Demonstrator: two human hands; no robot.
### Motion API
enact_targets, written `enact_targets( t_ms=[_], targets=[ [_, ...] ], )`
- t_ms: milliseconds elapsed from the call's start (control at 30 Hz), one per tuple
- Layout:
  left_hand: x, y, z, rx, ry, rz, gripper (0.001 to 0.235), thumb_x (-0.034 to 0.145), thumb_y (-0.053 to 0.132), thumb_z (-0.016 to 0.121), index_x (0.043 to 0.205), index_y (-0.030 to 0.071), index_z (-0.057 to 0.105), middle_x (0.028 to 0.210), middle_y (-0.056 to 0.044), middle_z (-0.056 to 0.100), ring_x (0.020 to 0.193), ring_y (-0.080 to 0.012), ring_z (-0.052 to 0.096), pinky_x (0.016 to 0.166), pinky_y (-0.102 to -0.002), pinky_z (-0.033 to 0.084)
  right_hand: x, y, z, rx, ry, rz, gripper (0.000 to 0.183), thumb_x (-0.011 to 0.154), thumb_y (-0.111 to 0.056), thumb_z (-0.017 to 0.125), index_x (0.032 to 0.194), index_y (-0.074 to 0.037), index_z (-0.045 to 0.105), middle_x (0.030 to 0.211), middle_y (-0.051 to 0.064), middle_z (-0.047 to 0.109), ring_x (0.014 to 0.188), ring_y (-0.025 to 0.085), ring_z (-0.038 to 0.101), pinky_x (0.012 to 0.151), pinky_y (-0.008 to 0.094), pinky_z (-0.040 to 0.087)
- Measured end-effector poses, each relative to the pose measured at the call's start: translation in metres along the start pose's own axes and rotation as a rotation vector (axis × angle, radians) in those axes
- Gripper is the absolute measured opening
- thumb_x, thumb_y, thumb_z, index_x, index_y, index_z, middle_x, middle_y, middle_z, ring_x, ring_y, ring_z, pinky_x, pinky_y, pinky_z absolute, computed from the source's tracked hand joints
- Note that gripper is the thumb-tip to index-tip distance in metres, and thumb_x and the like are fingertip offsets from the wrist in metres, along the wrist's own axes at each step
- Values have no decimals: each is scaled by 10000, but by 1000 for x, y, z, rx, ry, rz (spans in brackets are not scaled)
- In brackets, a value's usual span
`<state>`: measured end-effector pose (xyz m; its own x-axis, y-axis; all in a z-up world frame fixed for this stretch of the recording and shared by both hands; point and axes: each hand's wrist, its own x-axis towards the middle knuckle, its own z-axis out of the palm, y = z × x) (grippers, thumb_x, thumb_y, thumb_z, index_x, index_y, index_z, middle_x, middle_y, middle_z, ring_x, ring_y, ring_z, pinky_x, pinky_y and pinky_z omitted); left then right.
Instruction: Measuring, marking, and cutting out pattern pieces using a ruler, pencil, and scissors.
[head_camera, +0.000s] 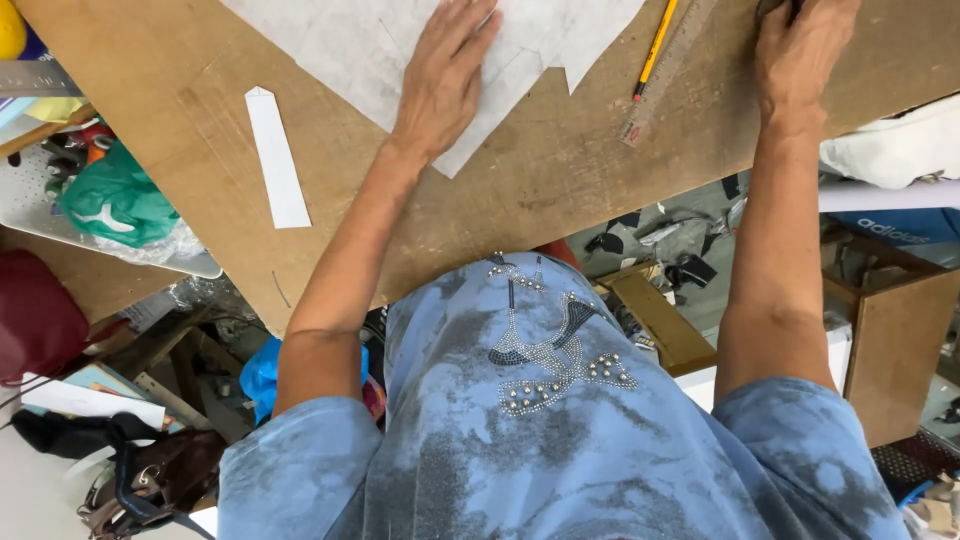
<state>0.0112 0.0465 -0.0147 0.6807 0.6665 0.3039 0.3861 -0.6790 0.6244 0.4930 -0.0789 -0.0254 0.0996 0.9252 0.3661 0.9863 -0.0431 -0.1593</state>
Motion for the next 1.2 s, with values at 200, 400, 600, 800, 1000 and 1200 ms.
enact_targets(
  t_ms=[200, 400, 600, 800, 1000, 1200],
  targets=[
    [-24, -7, 20, -25, -17, 95, 604, 1101, -209, 587, 1635, 26, 429, 1686, -193, 462, 1612, -383, 369, 1371, -587, 327, -34, -26, -30, 372, -196, 477, 254, 1030, 1, 792, 987, -112, 568, 917, 51, 583, 809, 214, 539, 715, 396, 454],
    [-19, 1, 13, -71, -12, 133, 472, 1186, -124, 546, 1628, 1, 436, 1682, -194, 454, 1616, -384, 358, 1385, -580, 322, -86, -195, -118, 1218, -326, 805, 202, 1082, -104, 762, 980, -201, 618, 765, -62, 611, 569, 24, 494, 570, 176, 445],
    [-20, 5, 9, -115, -2, 118, 508, 1146, -194, 556, 1609, -11, 457, 1663, -209, 482, 1602, -393, 402, 1383, -576, 318, -144, -272, -115, 1687, -483, 926, 244, 1018, -296, 759, 877, -152, 620, 617, -48, 548, 420, 27, 406, 381, 174, 323],
    [-17, 8, 7, -123, 4, 102, 493, 1130, -206, 573, 1584, -30, 494, 1645, -216, 502, 1586, -392, 423, 1375, -574, 322, -127, -286, -98, 1624, -536, 990, 343, 1005, -311, 751, 768, -153, 560, 560, -25, 511, 389, 41, 405, 375, 171, 297],
    [-16, 9, 6, -104, 0, 98, 516, 1115, -227, 588, 1585, -35, 493, 1649, -210, 499, 1589, -385, 419, 1378, -565, 324, -110, -286, -81, 1520, -477, 1028, 439, 994, -197, 775, 680, -164, 471, 503, 11, 508, 352, 67, 425, 340, 199, 264],
    [-14, 11, 2, -98, -5, 102, 474, 1113, -215, 593, 1558, -68, 528, 1634, -216, 506, 1575, -389, 424, 1365, -568, 328, -109, -287, -76, 1282, -529, 1017, 519, 994, -232, 803, 683, -203, 389, 477, -13, 488, 359, 43, 429, 359, 194, 309]
  ],
)
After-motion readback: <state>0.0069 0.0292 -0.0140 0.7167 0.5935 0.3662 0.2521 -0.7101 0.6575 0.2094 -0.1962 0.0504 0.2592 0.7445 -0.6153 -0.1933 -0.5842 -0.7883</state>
